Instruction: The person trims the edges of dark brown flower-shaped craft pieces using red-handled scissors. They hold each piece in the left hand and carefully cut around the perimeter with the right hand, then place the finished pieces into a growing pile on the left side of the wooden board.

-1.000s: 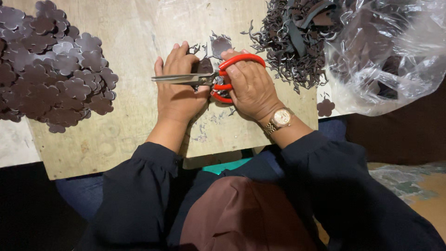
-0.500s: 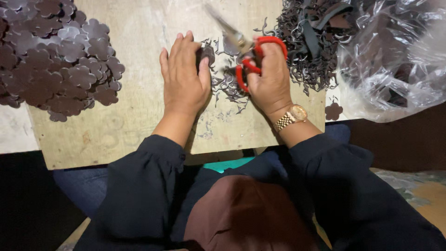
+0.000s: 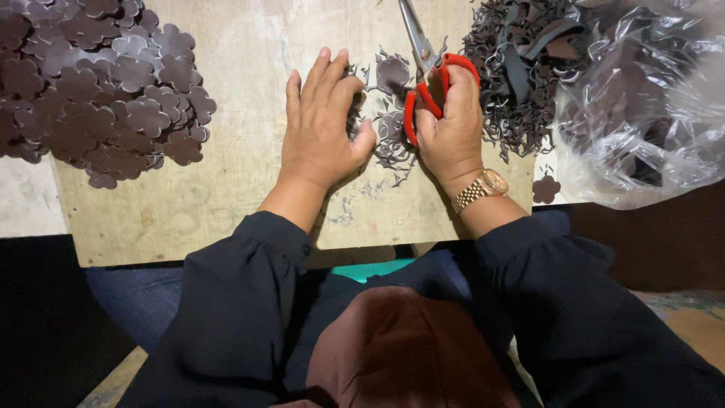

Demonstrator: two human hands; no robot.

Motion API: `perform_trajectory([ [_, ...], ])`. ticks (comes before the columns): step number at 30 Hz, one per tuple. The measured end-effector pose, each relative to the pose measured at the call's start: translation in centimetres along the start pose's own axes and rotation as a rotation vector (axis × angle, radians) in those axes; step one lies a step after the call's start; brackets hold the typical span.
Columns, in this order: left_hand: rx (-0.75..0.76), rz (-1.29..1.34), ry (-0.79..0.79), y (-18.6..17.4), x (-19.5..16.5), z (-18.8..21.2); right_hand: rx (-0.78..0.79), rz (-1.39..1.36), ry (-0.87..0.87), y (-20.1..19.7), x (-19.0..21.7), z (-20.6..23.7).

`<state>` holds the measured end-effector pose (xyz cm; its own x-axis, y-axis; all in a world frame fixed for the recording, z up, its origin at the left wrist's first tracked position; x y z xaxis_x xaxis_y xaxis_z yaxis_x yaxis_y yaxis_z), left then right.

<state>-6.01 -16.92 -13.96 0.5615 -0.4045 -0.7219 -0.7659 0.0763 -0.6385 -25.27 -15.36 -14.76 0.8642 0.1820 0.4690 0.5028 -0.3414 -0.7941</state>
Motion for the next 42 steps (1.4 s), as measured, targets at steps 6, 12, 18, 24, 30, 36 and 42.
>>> perform_trajectory([
  [6,0.08,0.002,0.252,0.5,-1.7,0.7,-0.024,0.061,-0.055,-0.4,0.6,-0.2],
  [12,-0.015,-0.011,0.121,0.2,-0.7,0.2,0.04,-0.004,0.029,0.0,0.1,-0.1],
  [18,-0.015,-0.008,0.094,0.3,-0.3,0.3,0.012,0.012,-0.045,-0.1,0.6,-0.2],
  [24,0.053,0.043,0.043,0.0,-0.7,-0.2,0.03,0.034,-0.013,0.1,0.3,-0.1],
  [30,0.022,-0.015,-0.002,-0.3,-0.7,-0.2,0.032,0.028,-0.021,0.2,0.3,-0.1],
  [36,0.032,-0.005,0.028,0.1,-0.5,0.0,0.037,0.032,-0.03,0.2,0.3,0.2],
  [42,-0.034,0.069,0.086,-0.1,-0.1,0.5,0.126,-0.056,0.049,0.7,-0.1,0.6],
])
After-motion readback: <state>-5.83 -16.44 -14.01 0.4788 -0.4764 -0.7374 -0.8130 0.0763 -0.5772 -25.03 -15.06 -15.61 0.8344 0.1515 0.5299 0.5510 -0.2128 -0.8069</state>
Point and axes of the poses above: each hand's wrist, its own z-axis away from the middle knuckle, its own y-axis out of the palm, x = y × z, the point moved 7 cm from there along -z, towards the middle knuckle, and after that the axes turned 12 degrees about z, right-handed, at the moved point
